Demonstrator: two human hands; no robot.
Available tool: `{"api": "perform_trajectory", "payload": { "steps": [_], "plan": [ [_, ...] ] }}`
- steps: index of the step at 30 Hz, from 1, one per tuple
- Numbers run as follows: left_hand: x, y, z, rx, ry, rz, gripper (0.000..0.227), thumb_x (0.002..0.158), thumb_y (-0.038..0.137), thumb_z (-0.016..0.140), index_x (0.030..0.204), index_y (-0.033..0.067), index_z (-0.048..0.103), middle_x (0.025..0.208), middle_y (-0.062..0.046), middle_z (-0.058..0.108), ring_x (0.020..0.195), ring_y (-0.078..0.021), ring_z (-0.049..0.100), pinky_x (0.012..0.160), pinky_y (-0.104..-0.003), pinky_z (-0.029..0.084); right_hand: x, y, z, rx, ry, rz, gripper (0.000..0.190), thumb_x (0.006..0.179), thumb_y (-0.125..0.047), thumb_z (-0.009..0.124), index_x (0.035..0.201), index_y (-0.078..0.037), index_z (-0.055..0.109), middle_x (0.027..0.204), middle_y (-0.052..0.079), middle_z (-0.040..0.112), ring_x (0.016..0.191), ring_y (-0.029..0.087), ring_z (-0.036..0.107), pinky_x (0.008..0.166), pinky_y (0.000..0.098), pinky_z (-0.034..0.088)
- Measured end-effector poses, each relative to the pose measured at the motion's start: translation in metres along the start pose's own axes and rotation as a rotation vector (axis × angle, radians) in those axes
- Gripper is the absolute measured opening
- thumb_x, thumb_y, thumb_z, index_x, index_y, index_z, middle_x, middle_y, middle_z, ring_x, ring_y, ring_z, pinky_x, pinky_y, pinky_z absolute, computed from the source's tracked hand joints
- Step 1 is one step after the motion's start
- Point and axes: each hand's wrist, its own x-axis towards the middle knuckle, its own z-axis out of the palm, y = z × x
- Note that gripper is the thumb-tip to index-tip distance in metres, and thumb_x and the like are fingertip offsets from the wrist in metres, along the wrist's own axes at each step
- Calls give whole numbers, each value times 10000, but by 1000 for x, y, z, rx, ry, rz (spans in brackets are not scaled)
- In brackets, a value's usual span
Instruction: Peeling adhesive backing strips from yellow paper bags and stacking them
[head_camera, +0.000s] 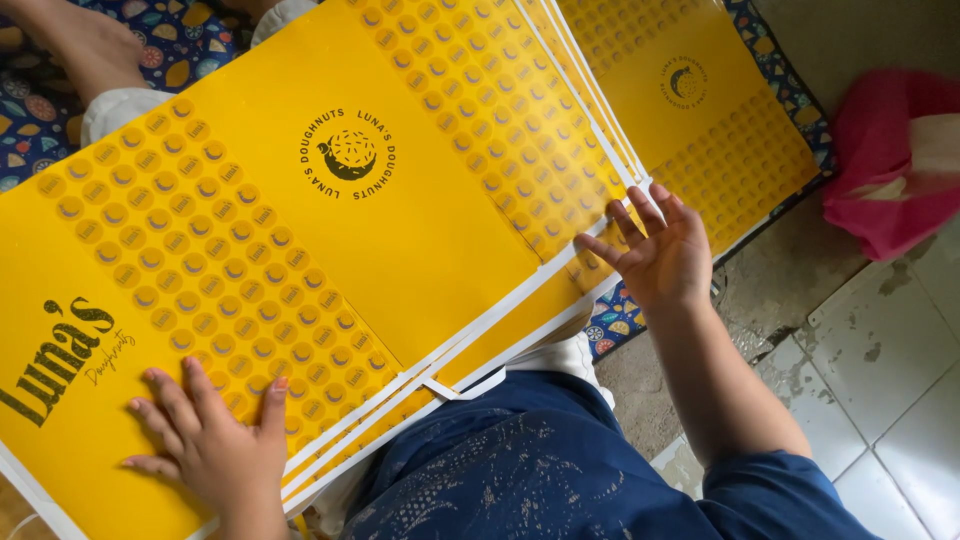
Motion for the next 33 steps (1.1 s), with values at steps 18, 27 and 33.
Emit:
{"api": "perform_trajectory", "payload": {
  "steps": [18,27,33],
  "plan": [
    [0,0,0,2,9,5,1014,969,733,493,1606,-55,504,1701,-357,341,1559,-563,183,1044,-841,-42,1,8,0,-27,100,-50,213,911,-243,595,1107,-160,580,1191,33,626,1116,302,617,792,645,592],
    [1,3,-3,7,-7,-5,1022,963,735,484,1610,-56,497,1703,-351,330,1556,-564,175,1038,-847,-33,39,-18,-15,-272,27,-405,145,941,-250,524,1051,-244,619,1315,-19,562,1287,266,533,740,588,670],
    [3,7,-5,4,-25,-20,1023,948,730,483,1607,-51,478,1702,-338,311,1546,-568,172,1024,-859,-21,55,-25,-11,-269,62,-380,163,913,-261,564,1053,-220,638,1291,-19,561,1291,268,551,743,617,691]
  ]
}}
